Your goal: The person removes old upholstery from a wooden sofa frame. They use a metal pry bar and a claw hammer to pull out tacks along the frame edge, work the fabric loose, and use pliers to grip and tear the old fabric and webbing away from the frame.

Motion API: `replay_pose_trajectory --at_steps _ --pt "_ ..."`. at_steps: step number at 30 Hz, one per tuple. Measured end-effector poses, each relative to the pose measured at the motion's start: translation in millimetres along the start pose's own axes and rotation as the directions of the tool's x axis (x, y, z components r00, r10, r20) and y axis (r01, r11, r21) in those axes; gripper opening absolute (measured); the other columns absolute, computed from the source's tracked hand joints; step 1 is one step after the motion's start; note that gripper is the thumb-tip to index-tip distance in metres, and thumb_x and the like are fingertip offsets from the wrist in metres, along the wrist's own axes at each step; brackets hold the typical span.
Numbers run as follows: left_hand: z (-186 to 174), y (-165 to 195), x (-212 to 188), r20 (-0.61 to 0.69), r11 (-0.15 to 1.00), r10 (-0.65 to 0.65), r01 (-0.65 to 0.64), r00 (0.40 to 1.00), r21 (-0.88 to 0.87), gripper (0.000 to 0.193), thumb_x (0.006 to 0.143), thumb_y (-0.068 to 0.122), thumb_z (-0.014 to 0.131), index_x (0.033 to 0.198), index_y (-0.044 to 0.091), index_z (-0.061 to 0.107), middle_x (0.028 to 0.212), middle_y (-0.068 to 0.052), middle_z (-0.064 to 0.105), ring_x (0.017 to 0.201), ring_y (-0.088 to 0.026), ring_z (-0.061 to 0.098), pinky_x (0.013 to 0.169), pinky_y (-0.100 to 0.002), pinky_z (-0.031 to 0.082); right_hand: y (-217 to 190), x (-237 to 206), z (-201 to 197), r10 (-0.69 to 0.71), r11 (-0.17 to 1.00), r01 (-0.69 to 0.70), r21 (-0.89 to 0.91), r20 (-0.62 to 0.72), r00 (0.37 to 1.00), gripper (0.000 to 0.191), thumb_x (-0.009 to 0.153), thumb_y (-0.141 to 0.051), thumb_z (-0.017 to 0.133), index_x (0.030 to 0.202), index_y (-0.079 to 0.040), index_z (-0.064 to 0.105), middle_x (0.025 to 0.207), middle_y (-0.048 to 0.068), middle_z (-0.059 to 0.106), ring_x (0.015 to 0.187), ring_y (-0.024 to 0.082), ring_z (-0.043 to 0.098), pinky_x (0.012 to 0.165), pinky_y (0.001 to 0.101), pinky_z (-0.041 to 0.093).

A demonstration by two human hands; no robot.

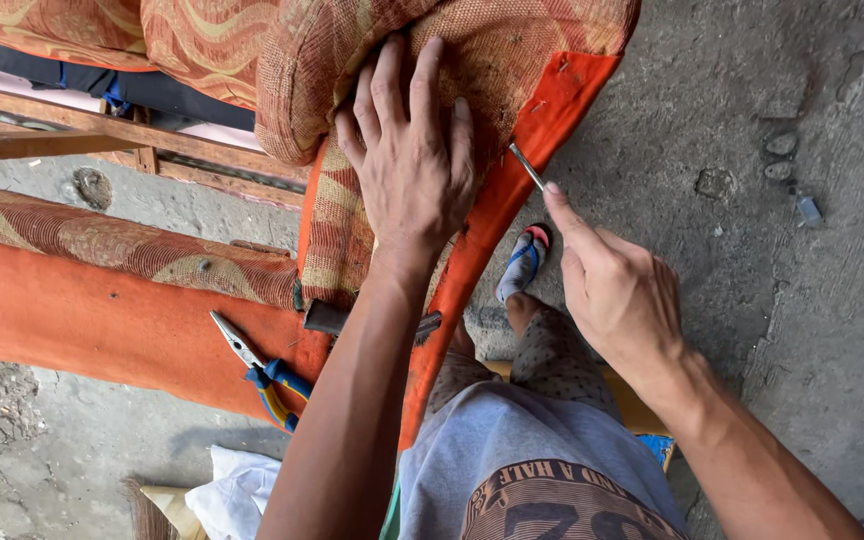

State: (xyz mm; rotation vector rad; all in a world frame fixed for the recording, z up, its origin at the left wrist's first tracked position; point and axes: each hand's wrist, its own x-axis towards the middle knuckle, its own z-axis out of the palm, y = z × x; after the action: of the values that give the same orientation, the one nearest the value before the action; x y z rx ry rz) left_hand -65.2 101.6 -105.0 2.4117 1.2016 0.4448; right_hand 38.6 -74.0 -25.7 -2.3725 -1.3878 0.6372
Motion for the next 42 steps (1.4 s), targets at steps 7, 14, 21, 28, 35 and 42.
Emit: replay_pose_trajectory --at_steps 7,14,21,28,35,42 --pt "-2 1 0 -0.003 1.0 0.0 0.0 1.0 -0.011 0.054 0.11 0.039 0.055 0.159 0.023 0.04 0.166 -0.01 0.034 0.155 -0.032 0.032 0.128 -0.058 0.019 -6 3 -2 0.031 0.996 -0.022 -0.09 0.095 0.995 0.05 0.1 -0.002 0.054 0.15 -0.003 0.053 0.065 0.013 0.067 0.041 0.021 0.06 0.032 0.0351 0.046" --pt "-4 2 3 0.031 0.995 -0.044 0.046 0.999 -0.089 0.056 0.111 0.042 0.053 0.16 0.019 0.038 0.166 -0.01 0.035 0.152 -0.03 0.034 0.13 -0.055 0.021 14 2 27 -0.005 1.0 0.004 0.002 0.022 1.0 0.052 0.099 -0.001 0.056 0.151 -0.002 0.053 0.059 0.015 0.064 0.045 0.021 0.061 0.041 0.0382 0.045" --pt "-10 5 2 0.046 0.995 -0.063 0.066 0.997 -0.071 0.052 0.112 0.041 0.05 0.159 0.02 0.041 0.165 -0.007 0.037 0.155 -0.03 0.035 0.129 -0.054 0.021 53 2 58 -0.203 0.954 0.242 0.175 -0.212 0.956 0.052 0.104 0.0 0.059 0.155 -0.01 0.052 0.082 0.023 0.066 0.07 0.031 0.07 0.059 0.0409 0.052" --pt "-5 4 1 -0.018 0.998 -0.039 0.038 0.999 -0.041 0.053 0.109 0.041 0.051 0.157 0.02 0.042 0.163 -0.008 0.038 0.153 -0.03 0.034 0.127 -0.055 0.02 44 -6 44 -0.075 0.977 0.1 0.191 -0.132 0.988 0.047 0.104 -0.004 0.061 0.15 -0.012 0.057 0.069 0.02 0.062 0.057 0.029 0.068 0.053 0.0436 0.048" --pt "1 3 -2 -0.044 1.0 -0.018 0.019 0.999 0.006 0.05 0.111 0.04 0.051 0.156 0.021 0.043 0.163 -0.009 0.038 0.152 -0.032 0.035 0.126 -0.055 0.022 58 2 46 -0.186 0.968 0.206 0.143 -0.146 0.972 0.032 0.109 -0.011 0.053 0.139 -0.002 0.058 0.068 0.014 0.064 0.056 0.026 0.064 0.048 0.0406 0.045" --pt "-2 4 -3 -0.067 1.0 0.001 -0.002 0.998 -0.005 0.05 0.111 0.039 0.05 0.156 0.02 0.042 0.162 -0.009 0.039 0.151 -0.032 0.036 0.126 -0.054 0.023 75 27 89 -0.078 0.942 0.091 0.324 -0.053 0.996 0.027 0.111 -0.018 0.044 0.099 -0.001 0.061 0.058 0.01 0.053 0.047 0.022 0.052 0.042 0.038 0.037"
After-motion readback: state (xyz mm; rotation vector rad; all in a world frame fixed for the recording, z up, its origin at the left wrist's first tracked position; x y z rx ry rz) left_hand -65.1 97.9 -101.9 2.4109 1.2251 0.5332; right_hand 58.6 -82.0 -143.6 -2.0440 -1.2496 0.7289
